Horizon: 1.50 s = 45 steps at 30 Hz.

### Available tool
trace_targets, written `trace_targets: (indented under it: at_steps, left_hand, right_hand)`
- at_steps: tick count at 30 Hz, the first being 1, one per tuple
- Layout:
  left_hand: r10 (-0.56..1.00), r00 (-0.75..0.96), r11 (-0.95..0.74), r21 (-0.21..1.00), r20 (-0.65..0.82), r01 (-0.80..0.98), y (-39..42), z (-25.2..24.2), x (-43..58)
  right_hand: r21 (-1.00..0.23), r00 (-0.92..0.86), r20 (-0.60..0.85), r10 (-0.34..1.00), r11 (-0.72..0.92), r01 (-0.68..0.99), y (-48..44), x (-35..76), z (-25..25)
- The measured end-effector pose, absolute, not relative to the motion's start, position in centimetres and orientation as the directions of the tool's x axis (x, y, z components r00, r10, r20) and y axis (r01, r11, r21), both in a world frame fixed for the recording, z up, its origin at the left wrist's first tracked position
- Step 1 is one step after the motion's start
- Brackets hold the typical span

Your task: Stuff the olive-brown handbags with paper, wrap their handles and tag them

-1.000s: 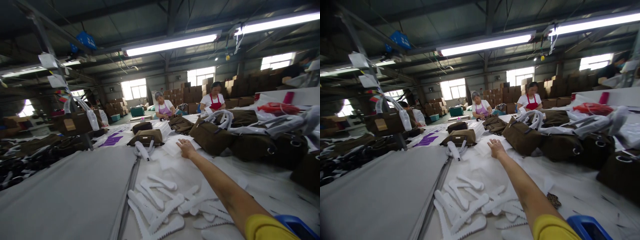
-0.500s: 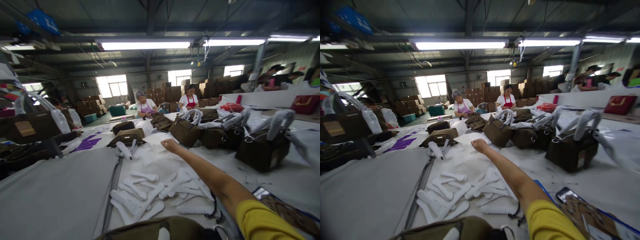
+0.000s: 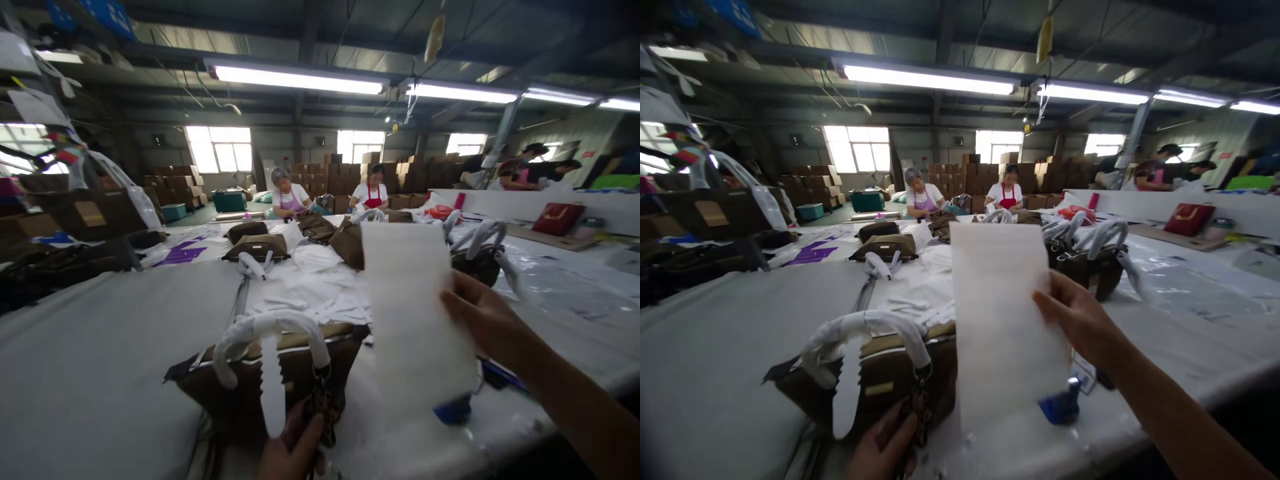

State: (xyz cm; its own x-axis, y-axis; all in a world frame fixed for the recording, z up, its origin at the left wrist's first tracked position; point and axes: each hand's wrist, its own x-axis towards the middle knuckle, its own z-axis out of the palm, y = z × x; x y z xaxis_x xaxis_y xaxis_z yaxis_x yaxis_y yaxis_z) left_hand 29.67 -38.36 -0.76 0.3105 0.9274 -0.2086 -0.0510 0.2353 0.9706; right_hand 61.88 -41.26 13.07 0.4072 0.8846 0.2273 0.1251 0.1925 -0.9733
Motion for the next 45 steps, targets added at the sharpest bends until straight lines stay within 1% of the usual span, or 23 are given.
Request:
trace_targets:
  at_steps: [1,2,3,5,6,8,10,11,16,20,24,27,29,31,34,36,38,39,40,41,42,44,45]
  left_hand:
    - [0.926,0.319,0.239,0.967,-0.201,-0.087,-38.3,-0.7,29.6]
    - [0.924,0.330,0.245,0.962,-0.193,-0.124,-38.4,-0.5,29.6]
    - [0.920,0.343,0.254,0.954,-0.188,-0.158,-38.5,-0.2,29.6]
    - [0.907,0.373,0.288,0.936,-0.198,-0.202,-38.9,0.6,29.4]
    - [0.897,0.387,0.311,0.927,-0.214,-0.209,-39.1,1.1,29.4]
    - [0.877,0.416,0.355,0.908,-0.240,-0.224,-39.6,2.0,29.3]
    - [0.868,0.432,0.379,0.889,-0.245,-0.258,-40.2,2.7,29.2]
    - [0.867,0.436,0.386,0.881,-0.243,-0.275,-40.4,3.0,29.2]
    - [0.862,0.426,0.416,0.863,-0.274,-0.287,-41.6,3.3,29.4]
    - [0.901,0.361,0.339,0.909,-0.239,-0.245,-42.2,2.3,29.7]
    - [0.921,0.309,0.306,0.930,-0.235,-0.204,-42.2,0.6,30.1]
    - [0.931,0.278,0.288,0.945,-0.238,-0.155,-41.9,-1.0,30.7]
    - [0.940,0.265,0.254,0.960,-0.216,-0.120,-41.8,-2.0,31.1]
    - [0.951,0.260,0.196,0.977,-0.168,-0.085,-41.9,-2.7,31.1]
    - [0.969,0.238,0.053,0.997,-0.066,0.059,-42.7,-2.8,29.9]
    - [0.994,0.108,-0.055,0.977,0.033,0.208,-43.2,-2.7,28.5]
    - [0.984,-0.112,-0.097,0.950,0.135,0.297,-43.5,-2.5,27.0]
    - [0.968,-0.202,-0.086,0.955,0.148,0.284,-43.5,-2.5,26.5]
    - [0.962,-0.245,-0.061,0.972,0.118,0.228,-43.4,-2.4,26.2]
    - [0.973,-0.224,-0.019,0.991,0.049,0.134,-43.3,-2.3,26.1]
    - [0.989,-0.143,0.044,0.999,-0.041,0.019,-43.1,-2.0,26.2]
    - [0.975,0.104,0.213,0.963,-0.198,-0.162,-42.9,-1.3,26.6]
    - [0.948,0.214,0.279,0.940,-0.237,-0.196,-42.8,-0.9,26.9]
  right_hand:
    - [-0.996,0.411,0.070,0.909,0.037,0.087,-44.1,61.7,11.8]
    - [-0.990,0.409,-0.053,0.911,-0.100,0.094,-46.6,61.4,10.2]
    - [-0.973,0.389,-0.135,0.911,-0.195,0.120,-48.6,61.0,8.4]
    - [-0.935,0.287,-0.206,0.935,-0.275,0.223,-51.1,59.8,4.8]
    - [-0.922,0.251,-0.203,0.946,-0.271,0.276,-51.7,59.0,3.1]
    - [-0.900,0.190,-0.148,0.971,-0.212,0.382,-51.9,57.1,0.2]
    - [-0.893,0.131,-0.107,0.986,-0.153,0.423,-51.2,55.1,-1.6]
    - [-0.905,0.097,-0.106,0.990,-0.137,0.402,-50.7,54.3,-2.1]
    - [-0.985,-0.080,-0.106,0.991,-0.093,0.144,-48.1,51.0,-3.2]
    - [-0.992,-0.143,-0.090,0.986,-0.101,-0.077,-46.0,49.0,-3.1]
    - [-0.965,-0.110,-0.060,0.992,-0.086,-0.247,-44.6,47.1,-2.4]
    - [-0.946,-0.034,-0.059,0.998,-0.067,-0.317,-44.0,46.1,-2.0]
    - [-0.958,0.037,-0.048,0.998,-0.036,-0.284,-43.7,45.5,-1.6]
    - [-0.978,0.089,-0.026,0.996,-0.006,-0.209,-43.5,45.1,-1.1]
    - [-0.985,0.090,0.002,0.996,0.017,-0.171,-43.4,44.9,0.0]
    - [-0.976,0.083,0.001,0.997,0.019,-0.215,-43.5,44.9,0.4]
    - [-0.961,0.062,-0.027,0.998,-0.009,-0.277,-43.5,45.1,0.5]
    - [-0.949,0.039,-0.045,0.998,-0.031,-0.313,-43.4,45.2,0.4]
    - [-0.936,0.012,-0.059,0.998,-0.051,-0.348,-43.4,45.2,0.3]
    - [-0.924,-0.010,-0.067,0.998,-0.066,-0.378,-43.4,45.3,0.2]
    - [-0.915,-0.023,-0.074,0.997,-0.077,-0.396,-43.3,45.4,0.1]
    - [-0.914,-0.024,-0.089,0.996,-0.091,-0.396,-43.3,45.6,0.2]
    - [-0.922,-0.018,-0.088,0.996,-0.088,-0.376,-43.3,45.7,0.4]
